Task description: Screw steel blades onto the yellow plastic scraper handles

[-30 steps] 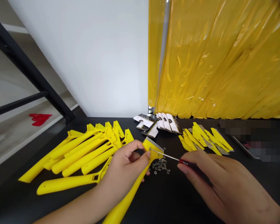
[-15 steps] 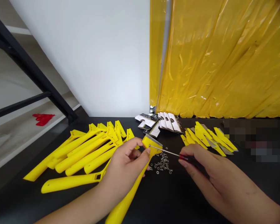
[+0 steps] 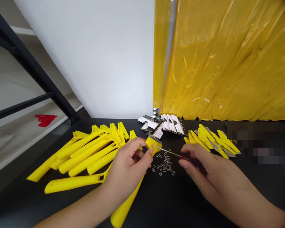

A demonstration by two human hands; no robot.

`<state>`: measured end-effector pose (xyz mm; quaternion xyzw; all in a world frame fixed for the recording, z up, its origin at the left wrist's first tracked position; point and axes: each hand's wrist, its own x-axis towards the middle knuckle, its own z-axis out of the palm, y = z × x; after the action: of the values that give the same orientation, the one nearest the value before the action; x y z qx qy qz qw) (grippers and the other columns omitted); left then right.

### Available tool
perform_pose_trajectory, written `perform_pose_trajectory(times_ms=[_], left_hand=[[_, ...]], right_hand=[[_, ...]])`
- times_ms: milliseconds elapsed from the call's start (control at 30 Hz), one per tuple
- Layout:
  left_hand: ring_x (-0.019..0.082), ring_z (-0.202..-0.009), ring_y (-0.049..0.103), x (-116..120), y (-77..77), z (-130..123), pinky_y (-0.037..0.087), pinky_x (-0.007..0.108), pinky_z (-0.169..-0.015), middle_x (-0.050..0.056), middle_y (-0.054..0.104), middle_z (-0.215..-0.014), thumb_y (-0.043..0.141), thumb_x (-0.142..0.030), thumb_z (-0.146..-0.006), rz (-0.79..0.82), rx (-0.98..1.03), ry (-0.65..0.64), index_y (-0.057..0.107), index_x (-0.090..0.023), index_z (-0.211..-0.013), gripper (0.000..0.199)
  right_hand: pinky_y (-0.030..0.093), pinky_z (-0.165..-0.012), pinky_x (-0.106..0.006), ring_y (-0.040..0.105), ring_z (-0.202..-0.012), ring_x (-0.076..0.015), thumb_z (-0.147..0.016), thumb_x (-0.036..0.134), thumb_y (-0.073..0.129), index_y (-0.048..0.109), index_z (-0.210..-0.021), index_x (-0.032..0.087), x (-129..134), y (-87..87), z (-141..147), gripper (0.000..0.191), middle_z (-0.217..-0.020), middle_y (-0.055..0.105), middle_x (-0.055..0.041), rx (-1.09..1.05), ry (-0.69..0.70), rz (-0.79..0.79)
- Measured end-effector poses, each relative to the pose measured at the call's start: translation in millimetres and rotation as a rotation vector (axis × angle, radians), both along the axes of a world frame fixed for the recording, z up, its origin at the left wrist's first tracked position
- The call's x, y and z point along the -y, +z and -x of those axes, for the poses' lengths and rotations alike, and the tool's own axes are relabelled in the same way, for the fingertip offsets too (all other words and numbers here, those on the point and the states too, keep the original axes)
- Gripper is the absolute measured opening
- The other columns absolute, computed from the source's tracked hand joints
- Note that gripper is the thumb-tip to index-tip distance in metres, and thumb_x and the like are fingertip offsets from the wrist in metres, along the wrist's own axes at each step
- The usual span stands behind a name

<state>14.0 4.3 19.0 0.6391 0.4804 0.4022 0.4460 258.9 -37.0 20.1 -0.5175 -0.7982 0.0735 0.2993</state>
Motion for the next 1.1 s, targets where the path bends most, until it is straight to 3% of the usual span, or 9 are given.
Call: perform_pose_trajectory(times_ms=[167,300,400,567,800,867,1000,1100], left_hand=[[0.015,-0.062,0.062,1,0.5,-1,0.048,0.026,-0.058,-0.006,0.057,-0.066,0.065,-0.038,-0.097,-0.010,-0.009,0.006,0.054,-0.025,-0.089,0.019],[0.015,-0.064,0.063,1,-2.3,1,0.048,0.026,-0.059,-0.006,0.059,-0.068,0.064,-0.040,-0.098,-0.029,-0.036,0.016,0.056,-0.025,-0.090,0.018],[0.014,-0.065,0.064,0,-3.8,3,0.048,0.026,-0.060,-0.006,0.059,-0.070,0.063,-0.041,-0.099,-0.047,-0.060,0.026,0.058,-0.026,-0.091,0.018],[0.014,-0.064,0.063,-2,-6.1,1,0.048,0.026,-0.059,-0.006,0.060,-0.069,0.063,-0.042,-0.099,-0.055,-0.065,0.023,0.058,-0.026,-0.090,0.019],[0.015,-0.065,0.065,0,-12.1,1,0.049,0.025,-0.058,-0.006,0.060,-0.068,0.063,-0.042,-0.099,-0.069,-0.054,0.021,0.058,-0.027,-0.093,0.018],[0.015,-0.065,0.065,0,-12.0,1,0.049,0.026,-0.058,-0.006,0.060,-0.068,0.063,-0.042,-0.099,-0.068,-0.056,0.016,0.058,-0.027,-0.092,0.017],[0.015,-0.064,0.064,0,-8.9,0,0.049,0.026,-0.059,-0.006,0.060,-0.068,0.063,-0.040,-0.099,-0.077,-0.059,0.012,0.058,-0.026,-0.091,0.017],[0.015,-0.063,0.063,1,-5.8,-2,0.048,0.026,-0.059,-0.005,0.061,-0.068,0.062,-0.038,-0.099,-0.081,-0.075,0.004,0.058,-0.025,-0.091,0.016]], right_hand=[[0.045,-0.055,-0.031,0.066,-0.060,-0.0172,-0.111,0.033,0.042,0.058,-0.103,0.026,-5,-0.4,-2,0.019,-0.076,0.066,0.0021,0.096,0.062,-0.045],[0.049,-0.060,-0.034,0.071,-0.070,-0.0212,-0.109,0.037,0.046,0.057,-0.118,0.023,-6,-0.9,-1,0.020,-0.093,0.072,-0.0043,0.129,-0.036,-0.150],[0.049,-0.061,-0.035,0.070,-0.070,-0.0212,-0.111,0.033,0.042,0.057,-0.110,0.024,-5,-1.7,0,0.017,-0.089,0.070,-0.0031,0.129,0.013,-0.100],[0.053,-0.070,-0.035,0.074,-0.087,-0.0220,-0.110,0.032,0.045,0.052,-0.125,0.027,-4,-6.0,-1,0.017,-0.106,0.072,-0.0040,0.033,0.019,-0.074],[0.049,-0.067,-0.035,0.069,-0.076,-0.0188,-0.110,0.036,0.046,0.055,-0.112,0.027,-2,-4.7,-1,0.012,-0.093,0.069,0.0002,-0.021,0.032,0.001],[0.046,-0.064,-0.033,0.065,-0.070,-0.0175,-0.111,0.036,0.042,0.056,-0.104,0.027,-3,-2.6,-1,0.018,-0.083,0.066,0.0016,-0.032,0.057,0.064],[0.045,-0.065,-0.033,0.064,-0.070,-0.0175,-0.108,0.040,0.049,0.058,-0.106,0.026,-4,-0.5,1,0.017,-0.083,0.066,0.0015,-0.056,0.045,0.117],[0.042,-0.059,-0.030,0.060,-0.064,-0.0158,-0.111,0.039,0.041,0.056,-0.092,0.025,-4,-0.3,3,0.028,-0.073,0.061,0.0025,-0.070,0.060,0.186]])
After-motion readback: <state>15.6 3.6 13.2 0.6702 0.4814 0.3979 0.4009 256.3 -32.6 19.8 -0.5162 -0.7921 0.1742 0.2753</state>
